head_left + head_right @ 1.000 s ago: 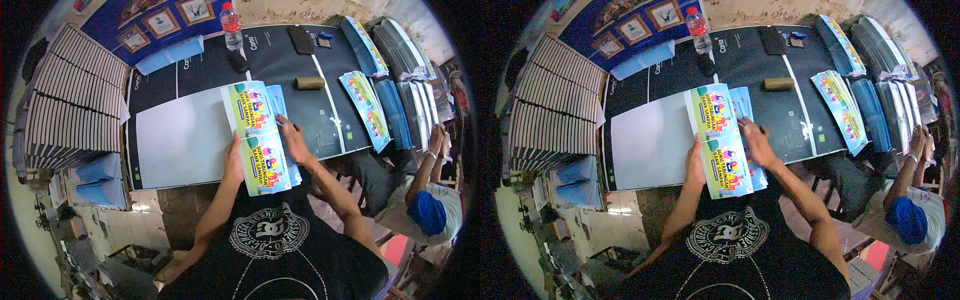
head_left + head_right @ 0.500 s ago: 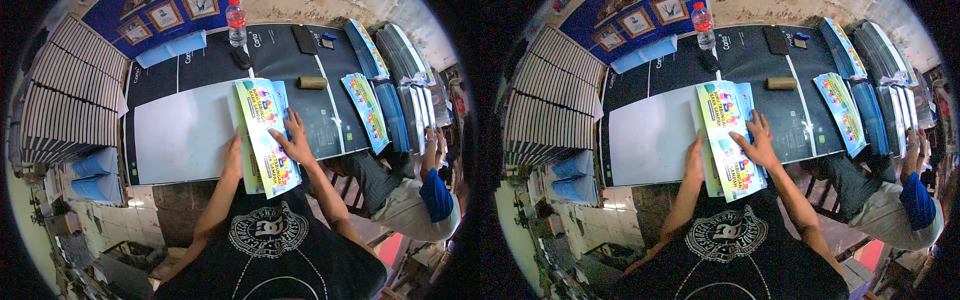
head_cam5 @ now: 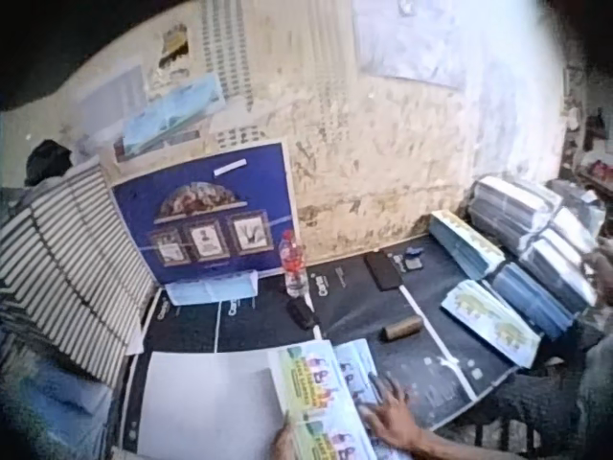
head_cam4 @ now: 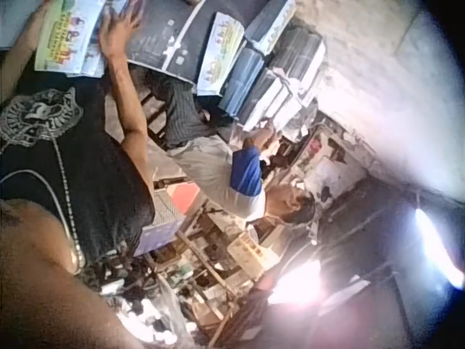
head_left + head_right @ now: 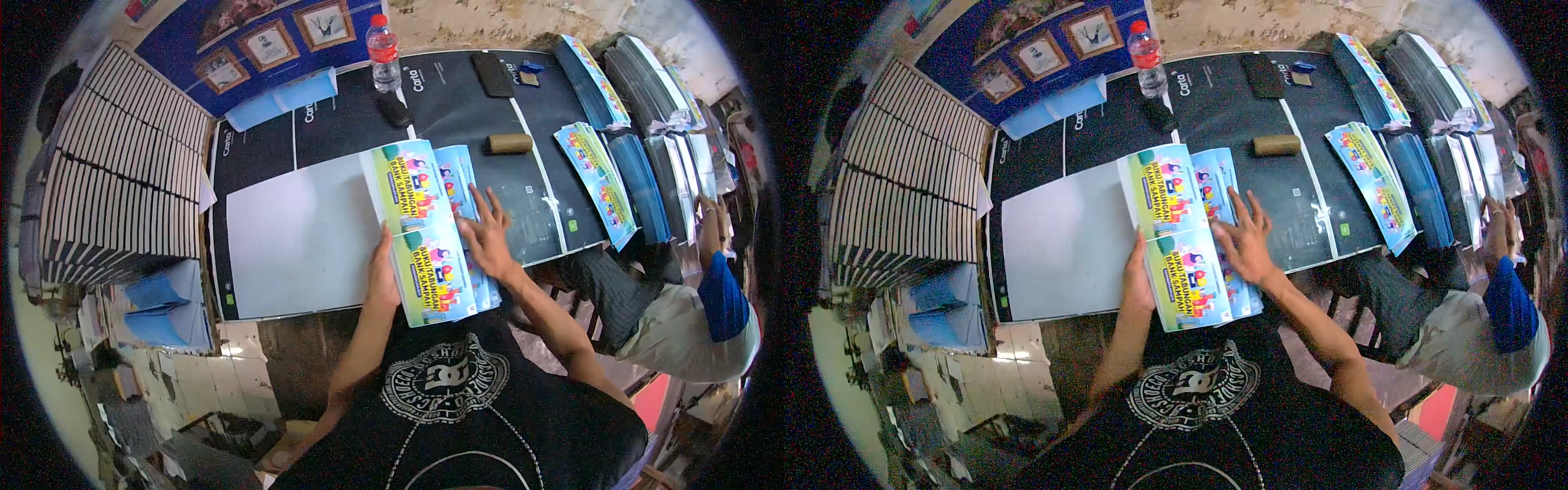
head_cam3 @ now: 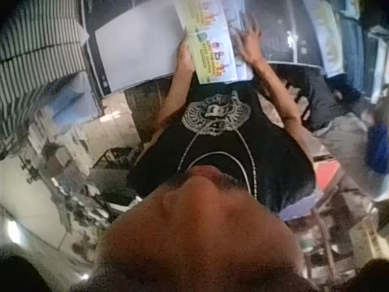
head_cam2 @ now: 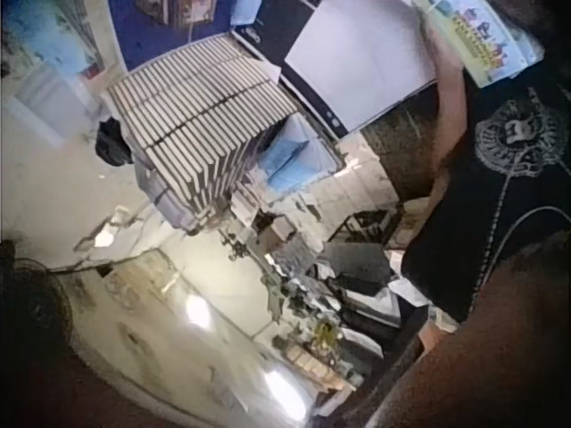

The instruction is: The person folds paper inserts, wraps printed covers around the folded sheets by hand, and aligns and stacks the assembled booklets on the table.

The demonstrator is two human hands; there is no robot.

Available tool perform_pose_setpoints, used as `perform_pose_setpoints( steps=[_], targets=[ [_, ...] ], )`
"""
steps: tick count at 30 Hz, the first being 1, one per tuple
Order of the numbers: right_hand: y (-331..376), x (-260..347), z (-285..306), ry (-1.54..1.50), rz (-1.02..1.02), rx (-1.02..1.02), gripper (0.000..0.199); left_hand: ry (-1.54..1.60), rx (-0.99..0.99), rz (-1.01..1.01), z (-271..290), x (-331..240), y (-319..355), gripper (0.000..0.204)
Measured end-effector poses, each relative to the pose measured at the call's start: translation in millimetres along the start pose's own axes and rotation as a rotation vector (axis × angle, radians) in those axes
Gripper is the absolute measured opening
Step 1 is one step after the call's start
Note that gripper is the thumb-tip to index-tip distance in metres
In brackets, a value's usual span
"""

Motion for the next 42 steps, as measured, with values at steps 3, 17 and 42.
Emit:
perform_pose_setpoints(
  steps=[3, 17, 42],
  targets=[
    [2, -23, -14, -0.606, -0.262, 0.003, 0.053, 0.019, 0.058, 0.027, 1, 14, -15, 0.058],
    [-10, 5, 2, -0.593, -0.317, 0.096, 0.055, -0.195, -0.101, -0.002, 22, 5, -14, 0.059],
    [-7, -14, 13, -0.533, -0.325, -0.022, 0.045, -0.351, -0.145, -0.002, 0, 13, -22, 0.064]
  ],
)
Point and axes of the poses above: each hand's wrist, its own y-axis away from the middle knuckle, its own z-axis out of the back of the hand, x = y × z, the point moved 7 cm from there along -y, towards the middle knuckle, and after that the axes turned 3 degrees about z, right-handed, at the moved point
